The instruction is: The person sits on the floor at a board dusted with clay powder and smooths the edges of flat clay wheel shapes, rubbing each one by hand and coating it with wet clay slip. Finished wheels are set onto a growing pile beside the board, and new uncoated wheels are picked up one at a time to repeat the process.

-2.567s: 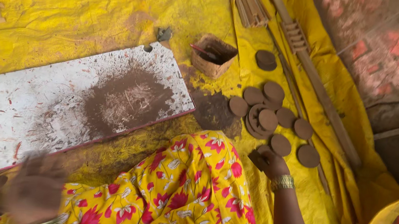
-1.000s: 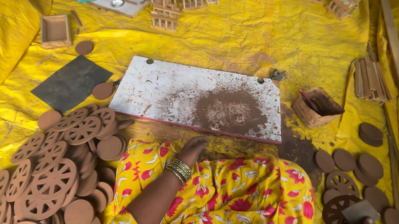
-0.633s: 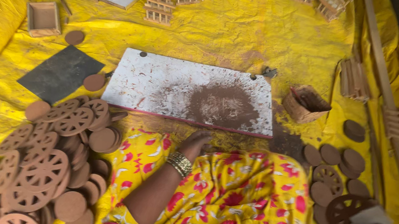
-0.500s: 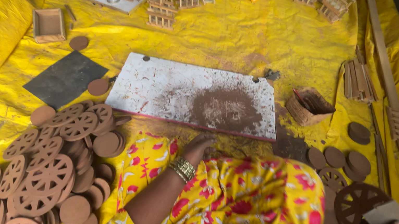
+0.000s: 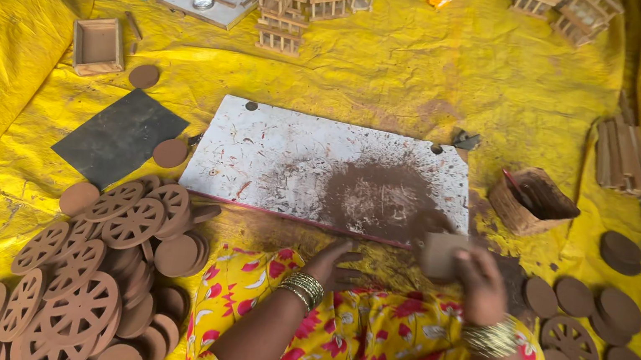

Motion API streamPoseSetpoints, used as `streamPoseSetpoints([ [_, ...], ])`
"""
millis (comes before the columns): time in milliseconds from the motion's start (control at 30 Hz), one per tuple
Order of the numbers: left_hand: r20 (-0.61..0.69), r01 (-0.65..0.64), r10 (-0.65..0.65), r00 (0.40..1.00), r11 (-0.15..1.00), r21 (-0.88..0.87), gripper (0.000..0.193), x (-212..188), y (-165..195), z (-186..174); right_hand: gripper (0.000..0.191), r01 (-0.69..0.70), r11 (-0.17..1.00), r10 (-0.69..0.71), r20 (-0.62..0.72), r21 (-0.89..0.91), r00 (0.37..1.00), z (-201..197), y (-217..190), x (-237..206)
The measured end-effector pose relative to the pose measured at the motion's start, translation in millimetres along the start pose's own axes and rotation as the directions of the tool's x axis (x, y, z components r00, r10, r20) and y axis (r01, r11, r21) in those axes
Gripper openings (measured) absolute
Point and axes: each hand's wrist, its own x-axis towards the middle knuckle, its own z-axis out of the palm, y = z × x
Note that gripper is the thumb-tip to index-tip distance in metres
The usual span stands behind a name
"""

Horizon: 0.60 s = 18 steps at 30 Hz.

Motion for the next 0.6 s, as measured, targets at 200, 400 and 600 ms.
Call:
streamPoseSetpoints([
  [200,0.18,-0.069,0.136,0.974,0.939,-0.337,0.084,39,28,-11,0.012,0.78,0.58,-0.556,0.586,-0.235,0.59,117,10,37],
  [400,0.088,-0.268,0.397,0.914,0.751,-0.604,0.084,92,52,-40,0.014,0.357,0.914,-0.2,0.555,-0.19,0.807,139,38,57],
  [600,-0.052,-0.127,0.127,0.991,0.715,-0.687,0.07,92,37,-32,0.016,-0.051,0.997,0.048,0.065,0.053,0.997,133,64,63],
])
